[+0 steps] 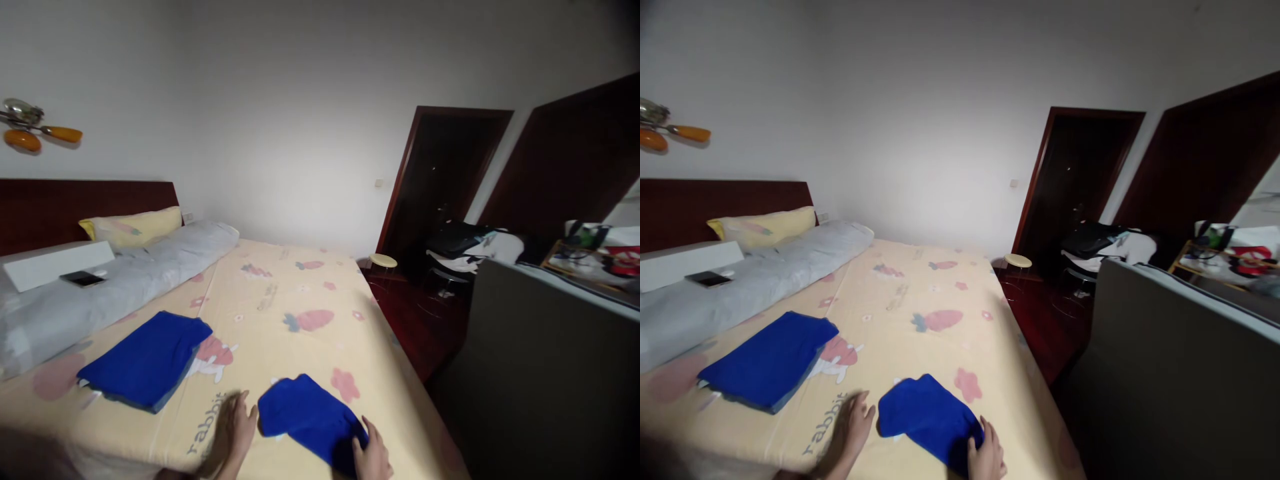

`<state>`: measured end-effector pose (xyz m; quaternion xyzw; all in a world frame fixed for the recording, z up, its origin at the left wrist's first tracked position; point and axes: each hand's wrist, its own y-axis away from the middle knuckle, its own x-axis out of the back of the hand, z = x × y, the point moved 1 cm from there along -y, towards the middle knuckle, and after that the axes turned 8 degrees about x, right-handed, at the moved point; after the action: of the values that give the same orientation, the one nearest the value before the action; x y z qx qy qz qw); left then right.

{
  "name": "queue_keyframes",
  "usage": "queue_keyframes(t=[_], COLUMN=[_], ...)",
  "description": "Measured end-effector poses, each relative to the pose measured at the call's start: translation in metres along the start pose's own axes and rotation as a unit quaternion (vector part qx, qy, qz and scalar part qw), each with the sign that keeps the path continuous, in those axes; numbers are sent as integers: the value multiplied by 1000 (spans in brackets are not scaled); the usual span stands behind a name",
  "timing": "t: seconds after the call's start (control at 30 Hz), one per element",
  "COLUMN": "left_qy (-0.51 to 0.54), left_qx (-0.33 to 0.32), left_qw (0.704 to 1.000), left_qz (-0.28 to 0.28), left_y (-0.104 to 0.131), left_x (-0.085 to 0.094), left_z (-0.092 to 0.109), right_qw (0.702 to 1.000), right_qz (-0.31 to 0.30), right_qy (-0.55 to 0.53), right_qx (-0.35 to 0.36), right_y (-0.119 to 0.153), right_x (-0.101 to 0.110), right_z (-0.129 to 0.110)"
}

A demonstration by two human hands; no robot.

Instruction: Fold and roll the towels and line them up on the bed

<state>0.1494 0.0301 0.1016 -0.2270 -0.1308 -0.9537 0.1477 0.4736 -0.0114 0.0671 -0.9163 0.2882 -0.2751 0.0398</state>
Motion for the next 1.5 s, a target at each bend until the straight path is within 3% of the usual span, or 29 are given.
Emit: queue_keyframes(t=[0.1,0.2,0.33,0.47,0.63,0.97,1.17,1.27,1.5], left_qy=[21,60,107,146,203,269,305,328,347], left_qx=[19,24,28,36,39,10,-44,-31,30], left_qw=[999,995,981,967,951,928,919,902,882], left_qz=[-21,-79,-158,-203,-231,-258,-246,-278,-318], left_y=[-22,-21,-5,11,27,43,53,60,64], left_x=[0,-27,-70,-89,-81,-53,-51,-49,-40], left_z=[-10,-10,1,10,16,52,72,79,75], right_qw=[991,986,967,963,966,939,946,947,920], right_qz=[25,-54,-162,-196,-192,-194,-216,-206,-298], right_qy=[89,7,-140,-161,-134,-223,-147,-139,-160], right_qx=[100,158,137,92,112,178,192,204,200], right_y=[4,14,30,43,47,38,42,42,34], right_x=[-6,-27,-55,-69,-62,-28,-21,-17,11], right_z=[-4,-22,-52,-73,-93,-121,-129,-128,-141])
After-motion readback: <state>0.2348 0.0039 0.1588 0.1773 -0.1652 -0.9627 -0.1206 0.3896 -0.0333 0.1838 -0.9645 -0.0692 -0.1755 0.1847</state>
